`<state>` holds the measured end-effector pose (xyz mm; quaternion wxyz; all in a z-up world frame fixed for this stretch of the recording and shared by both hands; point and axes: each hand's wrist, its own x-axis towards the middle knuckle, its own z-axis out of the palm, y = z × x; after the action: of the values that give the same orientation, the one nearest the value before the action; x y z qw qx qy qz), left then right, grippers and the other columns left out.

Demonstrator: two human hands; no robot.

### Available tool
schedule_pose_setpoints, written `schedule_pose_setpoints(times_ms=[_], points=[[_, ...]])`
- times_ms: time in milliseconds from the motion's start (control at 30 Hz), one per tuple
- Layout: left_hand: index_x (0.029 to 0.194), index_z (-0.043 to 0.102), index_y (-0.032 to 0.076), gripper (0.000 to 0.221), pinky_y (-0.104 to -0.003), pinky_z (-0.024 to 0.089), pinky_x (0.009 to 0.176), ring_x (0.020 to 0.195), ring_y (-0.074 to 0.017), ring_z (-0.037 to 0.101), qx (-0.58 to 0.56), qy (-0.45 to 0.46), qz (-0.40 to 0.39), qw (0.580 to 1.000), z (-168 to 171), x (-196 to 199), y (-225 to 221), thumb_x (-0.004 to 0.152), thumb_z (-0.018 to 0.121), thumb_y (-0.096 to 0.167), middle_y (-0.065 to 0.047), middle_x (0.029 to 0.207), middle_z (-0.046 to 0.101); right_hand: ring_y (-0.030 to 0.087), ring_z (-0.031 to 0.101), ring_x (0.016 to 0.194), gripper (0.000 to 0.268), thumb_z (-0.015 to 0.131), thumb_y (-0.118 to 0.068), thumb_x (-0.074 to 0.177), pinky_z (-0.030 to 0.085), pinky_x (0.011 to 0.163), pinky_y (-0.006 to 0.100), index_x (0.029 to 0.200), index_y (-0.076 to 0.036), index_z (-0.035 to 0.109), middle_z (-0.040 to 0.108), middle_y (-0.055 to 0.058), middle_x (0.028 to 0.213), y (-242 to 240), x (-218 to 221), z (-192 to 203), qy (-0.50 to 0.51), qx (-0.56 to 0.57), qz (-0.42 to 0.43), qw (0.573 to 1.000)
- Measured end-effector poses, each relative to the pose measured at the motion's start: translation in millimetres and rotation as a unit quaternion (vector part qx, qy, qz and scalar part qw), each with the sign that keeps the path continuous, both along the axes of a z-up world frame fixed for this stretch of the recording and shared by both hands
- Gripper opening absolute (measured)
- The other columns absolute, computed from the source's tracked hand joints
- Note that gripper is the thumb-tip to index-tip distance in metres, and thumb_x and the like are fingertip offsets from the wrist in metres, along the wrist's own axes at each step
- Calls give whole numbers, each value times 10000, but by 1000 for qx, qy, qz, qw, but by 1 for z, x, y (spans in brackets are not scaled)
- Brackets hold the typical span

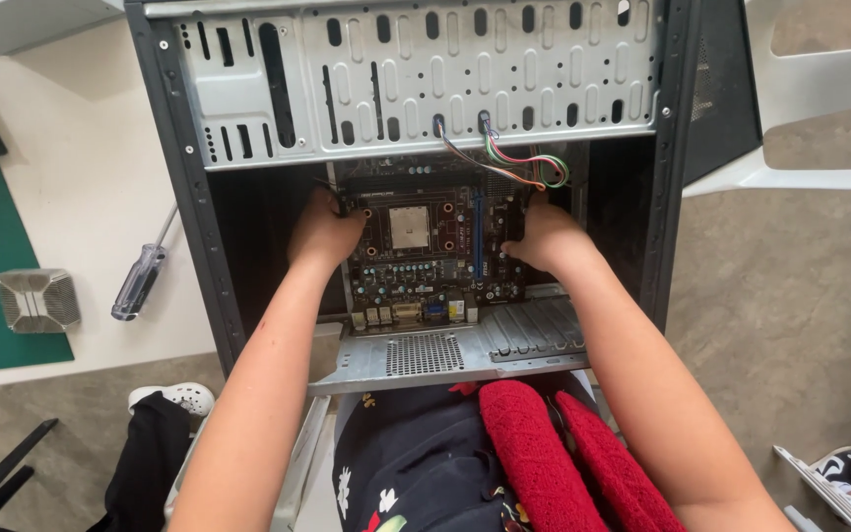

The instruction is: Installing a motherboard and a power supply unit into a computer chassis.

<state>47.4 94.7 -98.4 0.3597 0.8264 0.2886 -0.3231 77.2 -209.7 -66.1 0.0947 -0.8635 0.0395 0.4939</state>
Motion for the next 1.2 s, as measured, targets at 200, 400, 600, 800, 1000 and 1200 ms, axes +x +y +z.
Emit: schedule_pose_setpoints(times_ms=[200, 400, 600, 800, 1000, 1200], points=[[1221, 578, 78, 331, -530, 617, 899, 1140, -364, 735, 74, 17, -99, 992, 14, 3, -7, 1002, 606, 325, -187, 1129, 723, 408, 649, 1312, 890, 737, -349, 941, 576, 1060, 468, 1536, 196, 362, 665, 323, 1367, -1, -3, -7, 15, 2, 23, 1000], [1305, 556, 94, 433, -583, 568, 996, 1232, -367, 703, 111, 57, -164, 979, 23, 8, -9, 1010, 551, 412, -167, 1256, 727, 418, 660, 1302, 903, 752, -383, 938, 581, 1053, 483, 1522, 189, 369, 672, 331, 1355, -1, -6, -13, 9, -17, 69, 997], [1320, 587, 104, 415, -567, 590, 957, 1203, -346, 723, 132, 45, -170, 976, 22, 7, -11, 1011, 569, 381, -148, 1220, 747, 410, 681, 1274, 887, 748, -386, 956, 581, 1052, 491, 1553, 140, 356, 684, 314, 1341, -4, -8, -29, 9, -14, 61, 998], [1354, 601, 77, 460, -580, 617, 915, 1180, -342, 724, 144, -71, -175, 971, -1, -2, -10, 958, 695, 289, -144, 1196, 718, 429, 676, 1282, 878, 732, -425, 961, 578, 1064, 504, 1554, 101, 354, 679, 333, 1345, 0, -8, -9, 18, -15, 73, 997], [1187, 679, 88, 408, -555, 648, 817, 1044, -287, 775, 186, -51, -212, 958, -13, -3, -3, 965, 688, 431, -127, 1028, 789, 397, 694, 1261, 889, 693, -384, 985, 601, 1027, 476, 1590, 125, 286, 684, 333, 1333, 2, -6, -15, 30, -25, 81, 996], [1229, 696, 43, 659, -541, 528, 1011, 1057, -353, 749, 179, -160, -447, 862, 97, -35, -18, 1075, 461, 639, -202, 1072, 740, 398, 693, 1263, 898, 660, -394, 1005, 609, 1015, 477, 1589, 159, 262, 678, 335, 1341, 5, -6, -10, 39, -24, 94, 994]])
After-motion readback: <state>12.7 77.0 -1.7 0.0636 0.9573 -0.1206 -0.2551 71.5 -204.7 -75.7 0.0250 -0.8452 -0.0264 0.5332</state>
